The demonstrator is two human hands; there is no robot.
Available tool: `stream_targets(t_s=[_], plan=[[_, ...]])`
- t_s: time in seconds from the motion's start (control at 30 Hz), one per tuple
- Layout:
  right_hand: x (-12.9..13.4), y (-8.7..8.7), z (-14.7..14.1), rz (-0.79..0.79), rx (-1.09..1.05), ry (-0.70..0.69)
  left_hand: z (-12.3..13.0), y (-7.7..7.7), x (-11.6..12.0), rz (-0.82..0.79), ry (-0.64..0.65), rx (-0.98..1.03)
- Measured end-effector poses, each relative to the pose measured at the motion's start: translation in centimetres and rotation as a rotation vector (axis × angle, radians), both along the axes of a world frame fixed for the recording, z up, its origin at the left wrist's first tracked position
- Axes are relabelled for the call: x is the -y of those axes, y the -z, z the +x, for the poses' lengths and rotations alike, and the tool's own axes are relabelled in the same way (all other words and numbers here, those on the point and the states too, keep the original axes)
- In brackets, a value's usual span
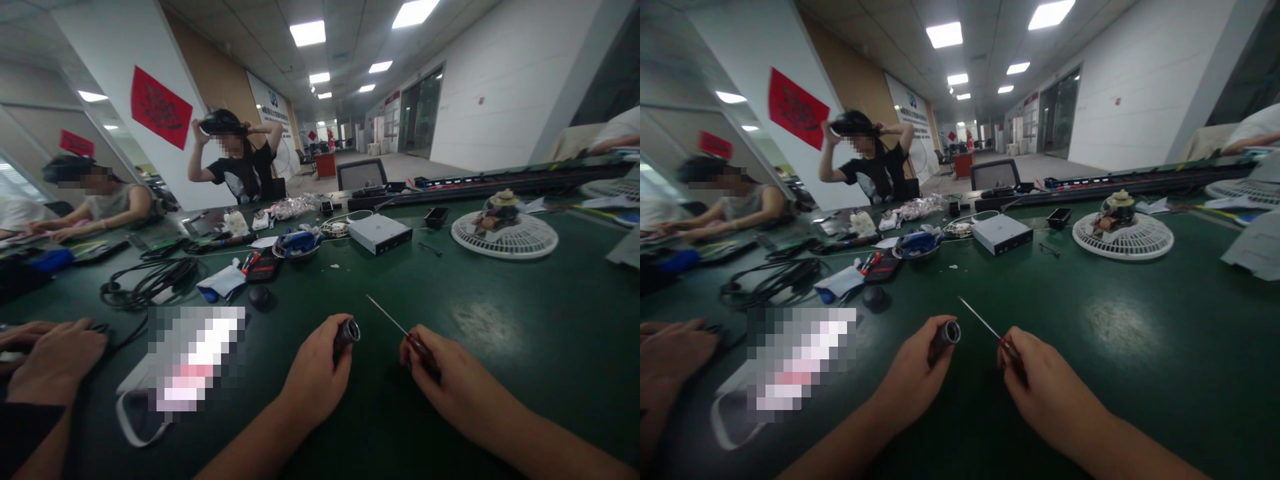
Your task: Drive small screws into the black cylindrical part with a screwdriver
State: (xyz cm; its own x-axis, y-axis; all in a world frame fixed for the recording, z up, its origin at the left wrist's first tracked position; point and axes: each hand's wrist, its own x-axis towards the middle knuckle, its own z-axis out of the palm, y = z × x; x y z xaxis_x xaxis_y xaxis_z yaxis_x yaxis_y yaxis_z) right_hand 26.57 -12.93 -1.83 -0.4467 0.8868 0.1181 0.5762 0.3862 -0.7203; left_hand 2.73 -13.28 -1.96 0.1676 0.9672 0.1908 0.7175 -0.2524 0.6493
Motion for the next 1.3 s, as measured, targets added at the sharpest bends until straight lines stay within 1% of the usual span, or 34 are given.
stream_targets(t_s=[0.13,0.3,0.47,0.6,0.73,0.93,1.1,1.23,1.3], plan=[[-0.1,0.2,-0.2,-0.042,-0.07,0.016,0.0,0.0,0.0,-0.011,0.03,-0.037],[-0.7,0.8,-0.2,-0.125,-0.142,0.061,0.0,0.0,0.2,0.005,0.07,-0.056],[-0.9,0.9,-0.3,-0.225,-0.31,0.067,0.2,-0.3,0.3,0.009,0.199,-0.12],[-0.4,0.5,-0.6,-0.211,-0.42,0.038,0.4,-0.7,0.5,0.015,0.328,-0.204],[0.3,0.3,-0.8,-0.169,-0.363,0.011,0.4,-0.8,0.6,0.06,0.422,-0.244],[0.8,0.4,-0.8,-0.139,-0.279,0.001,0.4,-0.6,0.7,0.111,0.481,-0.267],[0.7,0.2,-0.9,-0.067,-0.125,0.013,0.6,-0.6,0.9,0.145,0.567,-0.317],[0.9,-0.2,-1.2,-0.084,-0.096,-0.005,0.7,-0.8,1.1,0.192,0.596,-0.337],[1.0,-0.3,-1.3,-0.085,-0.097,-0.005,0.8,-0.8,1.1,0.213,0.588,-0.326]])
